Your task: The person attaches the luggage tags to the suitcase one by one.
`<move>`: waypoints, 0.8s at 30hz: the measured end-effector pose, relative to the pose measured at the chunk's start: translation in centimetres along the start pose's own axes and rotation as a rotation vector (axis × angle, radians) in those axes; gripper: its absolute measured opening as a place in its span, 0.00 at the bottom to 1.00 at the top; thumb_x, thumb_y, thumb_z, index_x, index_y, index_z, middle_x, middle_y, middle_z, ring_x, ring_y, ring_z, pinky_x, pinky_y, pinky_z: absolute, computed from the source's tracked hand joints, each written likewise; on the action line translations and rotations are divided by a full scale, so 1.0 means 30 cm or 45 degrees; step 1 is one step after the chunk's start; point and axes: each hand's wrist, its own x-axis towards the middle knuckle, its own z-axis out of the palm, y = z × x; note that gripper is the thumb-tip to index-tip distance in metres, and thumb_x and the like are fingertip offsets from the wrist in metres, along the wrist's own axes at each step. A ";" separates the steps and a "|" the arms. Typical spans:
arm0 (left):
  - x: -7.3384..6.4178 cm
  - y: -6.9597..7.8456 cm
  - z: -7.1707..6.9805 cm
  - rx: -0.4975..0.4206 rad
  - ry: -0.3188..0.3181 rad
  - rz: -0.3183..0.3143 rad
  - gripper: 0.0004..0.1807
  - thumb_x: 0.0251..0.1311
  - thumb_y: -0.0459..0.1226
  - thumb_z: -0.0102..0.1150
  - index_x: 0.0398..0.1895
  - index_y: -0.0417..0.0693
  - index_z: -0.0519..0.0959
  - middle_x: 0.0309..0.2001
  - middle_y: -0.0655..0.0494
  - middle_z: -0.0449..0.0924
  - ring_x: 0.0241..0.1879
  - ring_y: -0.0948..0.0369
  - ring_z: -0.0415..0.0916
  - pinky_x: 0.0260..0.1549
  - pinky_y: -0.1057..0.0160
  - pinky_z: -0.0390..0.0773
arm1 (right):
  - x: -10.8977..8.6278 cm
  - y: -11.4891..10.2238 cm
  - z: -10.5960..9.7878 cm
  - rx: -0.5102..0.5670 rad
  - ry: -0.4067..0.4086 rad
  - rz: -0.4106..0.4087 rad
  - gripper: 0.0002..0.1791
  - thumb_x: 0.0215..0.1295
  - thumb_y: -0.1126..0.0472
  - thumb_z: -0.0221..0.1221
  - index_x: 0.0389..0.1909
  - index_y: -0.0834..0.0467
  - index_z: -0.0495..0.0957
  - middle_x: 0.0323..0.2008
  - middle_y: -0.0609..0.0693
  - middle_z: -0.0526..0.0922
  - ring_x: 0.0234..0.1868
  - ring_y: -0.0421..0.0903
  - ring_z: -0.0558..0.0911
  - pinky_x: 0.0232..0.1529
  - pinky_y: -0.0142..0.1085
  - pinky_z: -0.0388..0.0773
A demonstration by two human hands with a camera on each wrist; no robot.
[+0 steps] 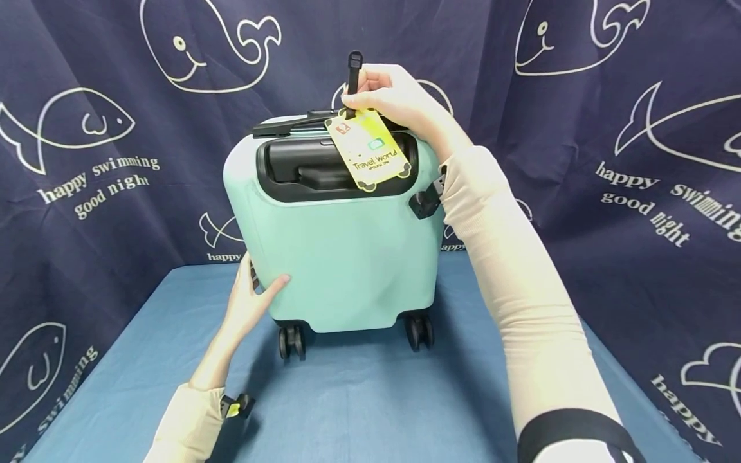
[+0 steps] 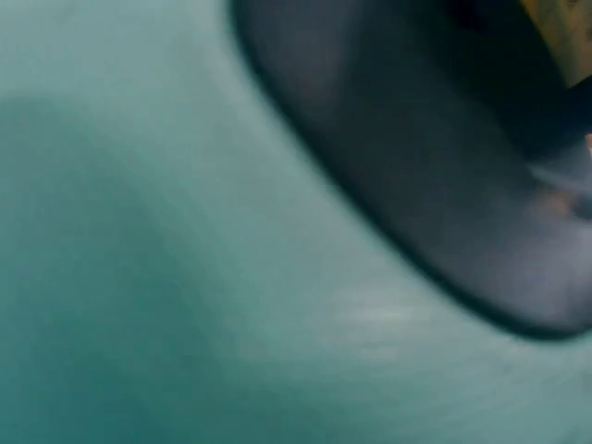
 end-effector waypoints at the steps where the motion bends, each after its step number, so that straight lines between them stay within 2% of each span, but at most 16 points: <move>1: -0.001 0.001 0.002 0.001 -0.002 -0.005 0.51 0.50 0.58 0.63 0.73 0.69 0.43 0.70 0.55 0.53 0.68 0.56 0.56 0.62 0.50 0.64 | 0.001 0.003 0.003 -0.030 0.017 -0.017 0.09 0.61 0.59 0.61 0.23 0.55 0.74 0.20 0.42 0.75 0.22 0.38 0.70 0.26 0.28 0.64; 5: -0.008 0.005 0.003 -0.001 -0.011 -0.030 0.51 0.50 0.58 0.63 0.73 0.69 0.42 0.71 0.55 0.51 0.69 0.55 0.55 0.63 0.51 0.63 | -0.001 0.013 0.013 -0.169 0.078 -0.074 0.15 0.64 0.53 0.58 0.20 0.55 0.73 0.23 0.40 0.78 0.22 0.39 0.69 0.25 0.28 0.61; 8: -0.014 0.009 -0.002 -0.001 -0.003 -0.042 0.52 0.50 0.58 0.64 0.73 0.69 0.42 0.71 0.55 0.51 0.69 0.55 0.55 0.63 0.51 0.63 | -0.002 0.013 0.019 -0.199 0.088 -0.055 0.15 0.65 0.52 0.57 0.21 0.55 0.73 0.31 0.39 0.82 0.26 0.38 0.72 0.27 0.28 0.63; 11: -0.014 0.012 -0.010 0.010 0.000 -0.033 0.52 0.50 0.57 0.64 0.73 0.67 0.42 0.71 0.54 0.51 0.69 0.54 0.55 0.63 0.50 0.63 | -0.002 0.008 0.021 -0.209 0.081 -0.028 0.14 0.64 0.51 0.57 0.22 0.54 0.73 0.34 0.38 0.83 0.27 0.38 0.73 0.28 0.28 0.64; 14: -0.010 0.014 -0.020 0.017 -0.009 -0.011 0.50 0.53 0.56 0.62 0.74 0.62 0.43 0.70 0.49 0.52 0.68 0.51 0.57 0.62 0.49 0.64 | -0.005 0.004 0.020 -0.199 0.073 -0.010 0.13 0.64 0.52 0.58 0.22 0.54 0.74 0.32 0.37 0.83 0.27 0.37 0.73 0.27 0.27 0.64; 17: -0.001 0.018 -0.033 -0.008 -0.001 0.023 0.41 0.63 0.53 0.52 0.73 0.52 0.47 0.67 0.44 0.55 0.65 0.47 0.60 0.59 0.47 0.65 | -0.012 0.003 0.019 -0.247 0.069 0.007 0.13 0.62 0.50 0.59 0.24 0.53 0.75 0.25 0.37 0.80 0.25 0.38 0.72 0.26 0.28 0.63; 19: 0.011 0.028 -0.043 -0.053 0.051 0.043 0.33 0.69 0.51 0.43 0.71 0.45 0.52 0.64 0.41 0.59 0.61 0.47 0.64 0.56 0.47 0.68 | -0.016 0.004 0.017 -0.297 0.065 0.008 0.12 0.61 0.48 0.59 0.25 0.51 0.77 0.21 0.38 0.77 0.24 0.38 0.71 0.26 0.28 0.62; 21: 0.029 0.047 -0.056 -0.107 0.121 0.052 0.29 0.72 0.49 0.36 0.69 0.41 0.56 0.61 0.41 0.63 0.57 0.52 0.66 0.53 0.51 0.70 | -0.018 0.006 0.017 -0.348 0.061 0.001 0.12 0.61 0.47 0.60 0.25 0.51 0.77 0.18 0.38 0.74 0.24 0.39 0.70 0.26 0.29 0.61; 24: 0.060 0.090 -0.078 -0.205 0.242 0.068 0.26 0.72 0.46 0.38 0.66 0.41 0.61 0.58 0.44 0.69 0.52 0.62 0.68 0.51 0.62 0.70 | -0.017 0.008 0.017 -0.355 0.048 -0.017 0.12 0.61 0.48 0.60 0.25 0.51 0.78 0.18 0.39 0.74 0.25 0.40 0.69 0.27 0.29 0.60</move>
